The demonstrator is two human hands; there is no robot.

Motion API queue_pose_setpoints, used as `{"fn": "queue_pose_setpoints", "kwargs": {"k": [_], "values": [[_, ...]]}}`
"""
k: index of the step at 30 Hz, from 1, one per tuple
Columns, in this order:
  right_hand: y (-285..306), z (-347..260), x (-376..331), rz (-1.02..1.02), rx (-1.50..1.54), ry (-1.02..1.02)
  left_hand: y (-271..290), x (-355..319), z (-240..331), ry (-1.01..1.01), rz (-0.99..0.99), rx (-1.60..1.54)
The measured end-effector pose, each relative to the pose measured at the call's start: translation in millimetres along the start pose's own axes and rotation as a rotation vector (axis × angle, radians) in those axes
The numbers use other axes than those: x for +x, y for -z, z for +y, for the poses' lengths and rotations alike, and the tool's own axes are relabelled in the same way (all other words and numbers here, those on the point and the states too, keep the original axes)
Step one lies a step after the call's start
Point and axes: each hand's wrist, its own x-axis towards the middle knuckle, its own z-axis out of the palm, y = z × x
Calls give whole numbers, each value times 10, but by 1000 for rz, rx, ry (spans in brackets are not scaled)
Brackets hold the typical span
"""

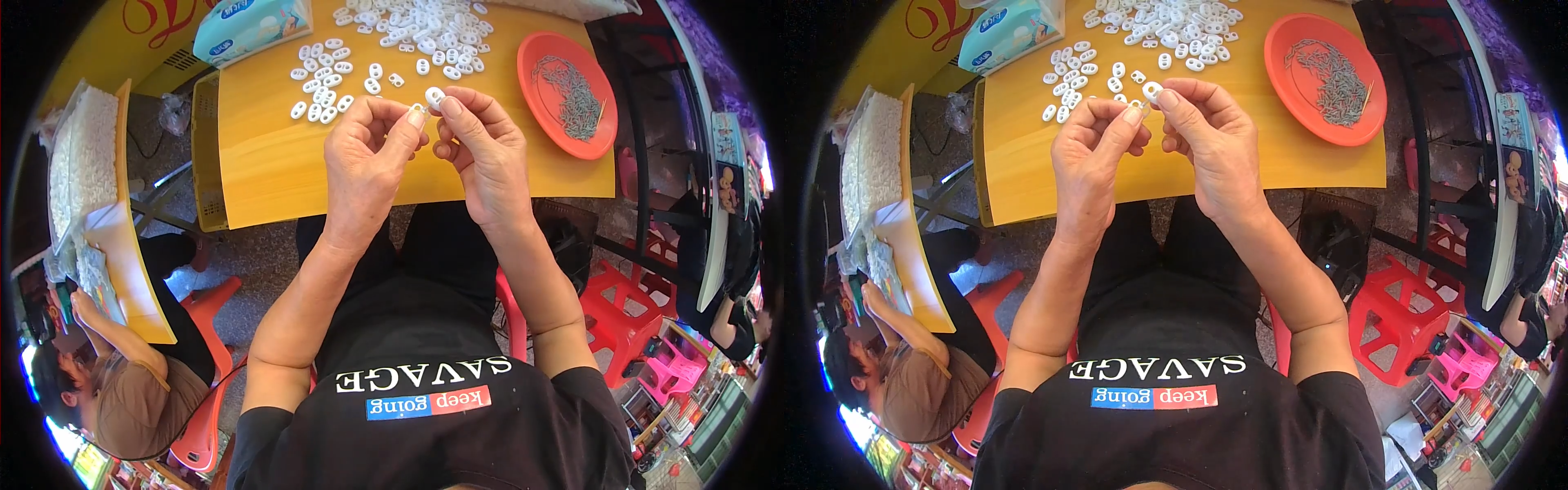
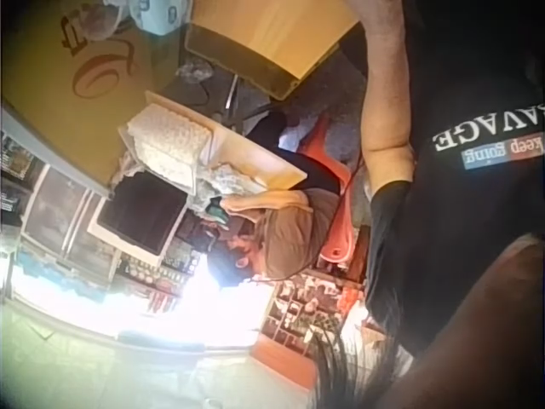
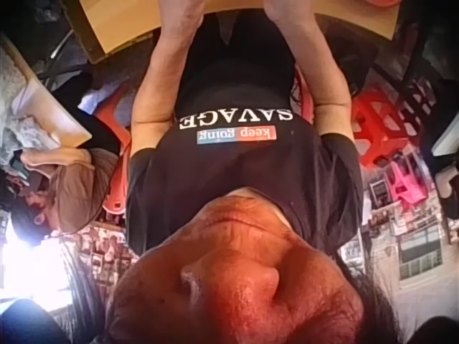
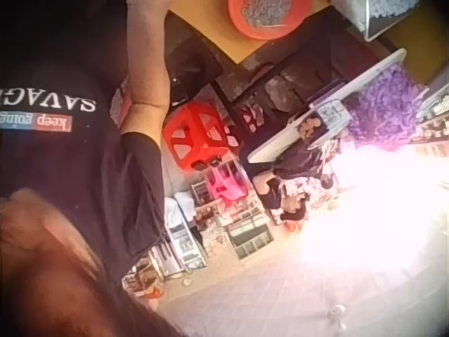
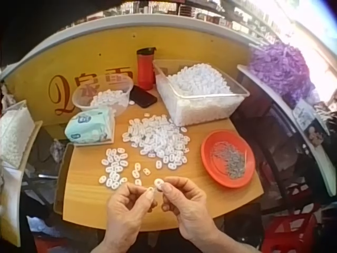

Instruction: Assembling small white plastic toggles with metal loops at a workbench.

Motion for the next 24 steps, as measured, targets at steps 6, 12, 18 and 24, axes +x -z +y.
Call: {"fn": "queue_pose_setpoints", "kwargs": {"k": [6, 12, 18, 24], "values": [[-17, 25, 3, 8, -58, 100, -12, -12, 4, 9, -1, -16], [-35, 37, -16, 5, -151, 179, -68, -52, -5, 8, 4, -49], [-45, 15, -70, -8, -256, 267, -98, -87, 16, 2, 3, -92], [-85, -25, -89, -21, -274, 309, -93, -101, 30, 0, 16, -110]]}}
